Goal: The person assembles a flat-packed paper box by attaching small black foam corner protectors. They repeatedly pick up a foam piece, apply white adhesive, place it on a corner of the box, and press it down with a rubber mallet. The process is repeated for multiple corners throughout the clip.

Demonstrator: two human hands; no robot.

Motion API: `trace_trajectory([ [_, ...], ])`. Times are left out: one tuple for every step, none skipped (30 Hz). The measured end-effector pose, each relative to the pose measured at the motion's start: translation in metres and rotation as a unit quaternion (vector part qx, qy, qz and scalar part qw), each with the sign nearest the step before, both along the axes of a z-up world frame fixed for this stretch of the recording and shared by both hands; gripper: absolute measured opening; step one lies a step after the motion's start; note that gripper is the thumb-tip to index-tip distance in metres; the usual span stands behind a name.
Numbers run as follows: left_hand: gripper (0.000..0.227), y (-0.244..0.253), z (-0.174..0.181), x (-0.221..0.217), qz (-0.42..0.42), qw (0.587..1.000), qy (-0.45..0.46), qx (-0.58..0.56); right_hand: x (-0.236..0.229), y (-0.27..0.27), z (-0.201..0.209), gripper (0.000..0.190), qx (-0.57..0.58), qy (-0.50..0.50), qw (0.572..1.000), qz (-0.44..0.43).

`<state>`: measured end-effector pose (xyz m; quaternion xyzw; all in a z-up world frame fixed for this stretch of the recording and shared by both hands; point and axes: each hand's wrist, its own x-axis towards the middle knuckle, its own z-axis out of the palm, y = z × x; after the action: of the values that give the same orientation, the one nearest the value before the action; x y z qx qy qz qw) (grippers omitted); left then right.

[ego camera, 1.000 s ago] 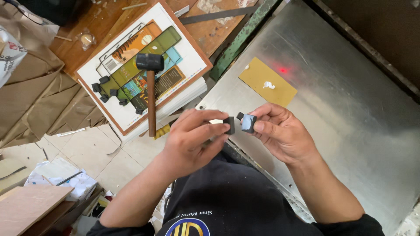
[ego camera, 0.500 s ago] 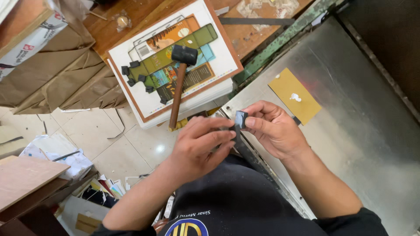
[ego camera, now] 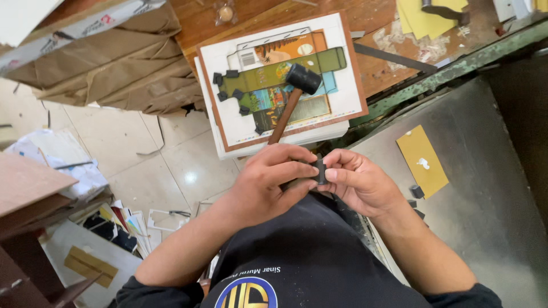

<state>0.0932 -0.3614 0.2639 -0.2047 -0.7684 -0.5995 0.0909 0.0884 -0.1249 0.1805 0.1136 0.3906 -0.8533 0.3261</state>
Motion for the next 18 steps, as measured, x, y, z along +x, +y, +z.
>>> trace_trajectory([
  [0.012,-0.006,-0.014,0.0,0.01,1.0,-0.006,0.003,-0.001,-0.004,-0.004,0.019,0.003,-0.006,1.0,0.01],
  [0.013,-0.013,-0.026,-0.003,0.028,0.999,-0.022,0.014,-0.006,-0.009,-0.008,0.017,-0.01,-0.021,1.0,0.009],
  [0.014,-0.02,-0.038,-0.006,0.047,0.998,-0.038,0.025,-0.011,-0.014,-0.011,0.015,-0.022,-0.035,0.999,0.009],
  [0.014,-0.023,-0.037,-0.004,0.056,0.997,-0.038,0.024,-0.015,-0.022,-0.01,0.015,-0.024,-0.036,0.999,0.018],
  [0.014,-0.024,-0.036,-0.003,0.061,0.996,-0.052,0.039,-0.019,-0.028,-0.009,0.015,-0.018,-0.043,0.999,0.026],
  [0.014,-0.024,-0.034,-0.001,0.064,0.994,-0.071,0.055,-0.021,-0.033,-0.007,0.016,-0.011,-0.054,0.998,0.031],
  [0.014,-0.027,-0.036,-0.007,0.071,0.993,-0.075,0.056,-0.028,-0.037,-0.01,0.016,-0.01,-0.058,0.998,0.037],
  [0.015,-0.03,-0.04,-0.012,0.084,0.991,-0.084,0.056,-0.035,-0.041,-0.014,0.016,-0.012,-0.061,0.997,0.041],
  [0.017,-0.032,-0.043,-0.017,0.096,0.99,-0.092,0.056,-0.042,-0.044,-0.018,0.016,-0.015,-0.064,0.997,0.045],
  [0.017,-0.038,-0.054,-0.026,0.101,0.989,-0.092,0.056,-0.05,-0.046,-0.022,0.016,-0.015,-0.064,0.997,0.05],
  [0.017,-0.044,-0.065,-0.036,0.132,0.983,-0.105,0.07,-0.059,-0.047,-0.027,0.015,-0.005,-0.058,0.997,0.049],
  [0.018,-0.047,-0.076,-0.041,0.164,0.975,-0.123,0.084,-0.063,-0.046,-0.032,0.015,0.005,-0.057,0.997,0.049],
  [0.018,-0.058,-0.093,-0.051,0.169,0.973,-0.13,0.085,-0.072,-0.043,-0.039,0.015,0.007,-0.064,0.996,0.054],
  [0.019,-0.07,-0.11,-0.064,0.203,0.969,-0.129,0.06,-0.085,-0.041,-0.047,0.015,0.038,-0.046,0.997,0.052],
  [0.02,-0.082,-0.127,-0.077,0.237,0.962,-0.128,0.035,-0.097,-0.038,-0.055,0.014,0.07,-0.028,0.996,0.051],
  [0.02,-0.092,-0.142,-0.09,0.241,0.961,-0.13,0.034,-0.108,-0.036,-0.064,0.014,0.069,-0.03,0.996,0.055],
  [0.021,-0.103,-0.157,-0.103,0.262,0.956,-0.135,0.006,-0.119,-0.035,-0.073,0.014,0.099,-0.024,0.994,0.048],
  [0.023,-0.114,-0.172,-0.116,0.282,0.949,-0.139,-0.021,-0.13,-0.033,-0.081,0.014,0.13,-0.017,0.99,0.041],
])
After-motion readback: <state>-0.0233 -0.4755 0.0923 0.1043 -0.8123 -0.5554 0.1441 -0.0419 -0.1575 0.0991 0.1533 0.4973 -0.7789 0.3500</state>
